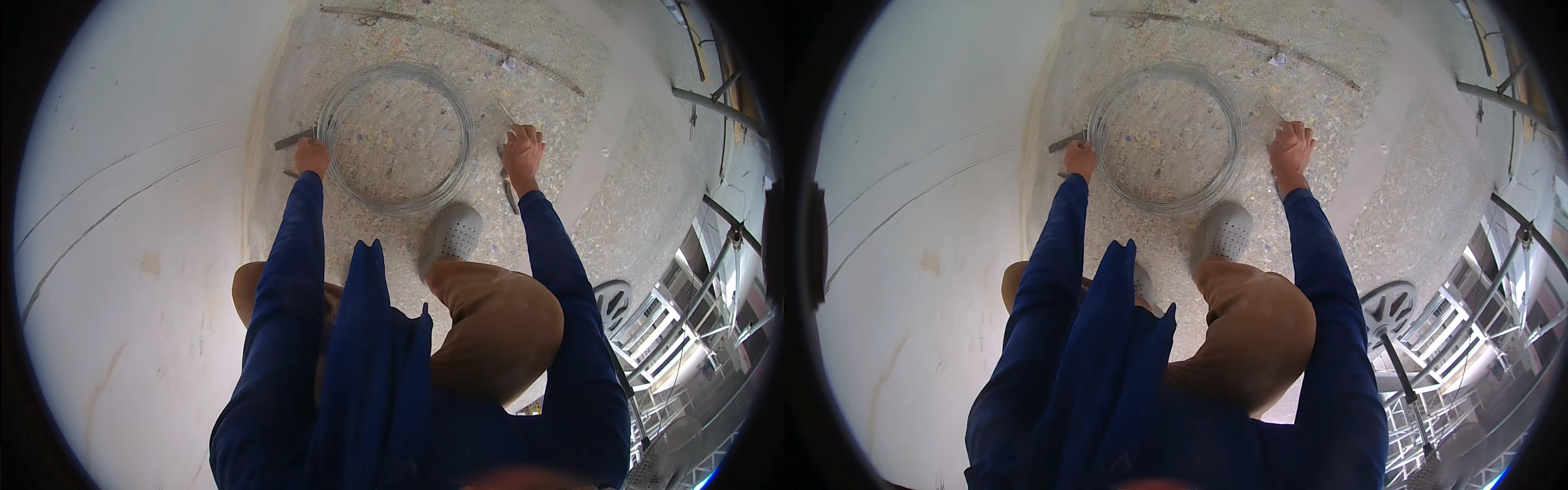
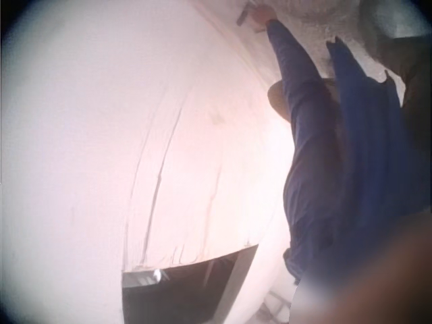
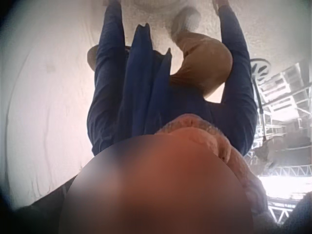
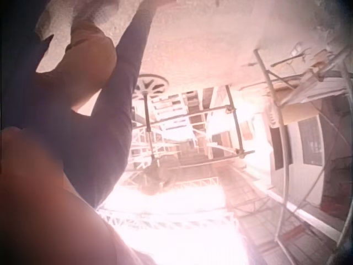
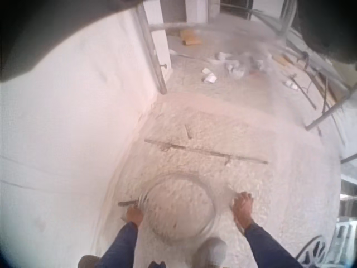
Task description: The person cuts wire ties from a coil using pliers, then uses a red-handled tool to twist and secure the ties around metal scaffolding poles. The person moves between standing and squatting positions to reach different joints.
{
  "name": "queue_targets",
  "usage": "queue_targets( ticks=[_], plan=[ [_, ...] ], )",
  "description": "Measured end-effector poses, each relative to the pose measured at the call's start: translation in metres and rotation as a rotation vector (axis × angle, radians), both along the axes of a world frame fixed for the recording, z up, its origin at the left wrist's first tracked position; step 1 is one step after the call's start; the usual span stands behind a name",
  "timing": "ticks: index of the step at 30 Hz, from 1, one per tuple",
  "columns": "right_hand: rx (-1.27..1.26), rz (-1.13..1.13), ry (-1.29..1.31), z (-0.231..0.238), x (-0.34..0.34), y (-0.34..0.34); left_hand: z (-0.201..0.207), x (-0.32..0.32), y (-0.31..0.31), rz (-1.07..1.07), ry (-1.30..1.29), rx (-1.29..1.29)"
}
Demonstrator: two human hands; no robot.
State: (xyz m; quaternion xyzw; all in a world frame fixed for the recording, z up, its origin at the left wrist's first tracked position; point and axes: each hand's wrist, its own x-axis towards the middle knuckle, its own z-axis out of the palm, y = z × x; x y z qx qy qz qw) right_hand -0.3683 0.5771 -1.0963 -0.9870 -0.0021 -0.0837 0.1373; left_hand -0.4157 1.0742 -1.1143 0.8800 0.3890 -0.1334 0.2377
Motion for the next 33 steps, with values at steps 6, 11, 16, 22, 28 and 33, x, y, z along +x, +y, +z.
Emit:
queue_targets(
  ticks=[6,11,16,22,28,33],
  plan=[
    [0.428,-0.038,0.412,-0.051,0.017,0.046,-0.037,0.014,0.035,-0.014,0.041,-0.022],
    [0.906,-0.224,0.655,-0.016,0.033,0.039,-0.026,0.021,0.046,0.055,0.065,-0.328],
    [1.106,-0.219,0.636,0.064,0.036,0.040,0.050,0.041,0.029,0.323,-0.132,-0.739],
    [1.111,-0.188,0.549,0.110,0.042,0.047,0.158,0.090,0.035,0.149,-0.252,-0.888],
    [0.866,-0.088,0.558,0.080,0.044,0.042,0.228,0.106,0.031,0.037,-0.336,-1.087],
    [0.356,-0.073,0.318,0.051,0.031,0.025,0.252,0.107,0.010,-0.025,-0.339,-1.182]
  ],
)
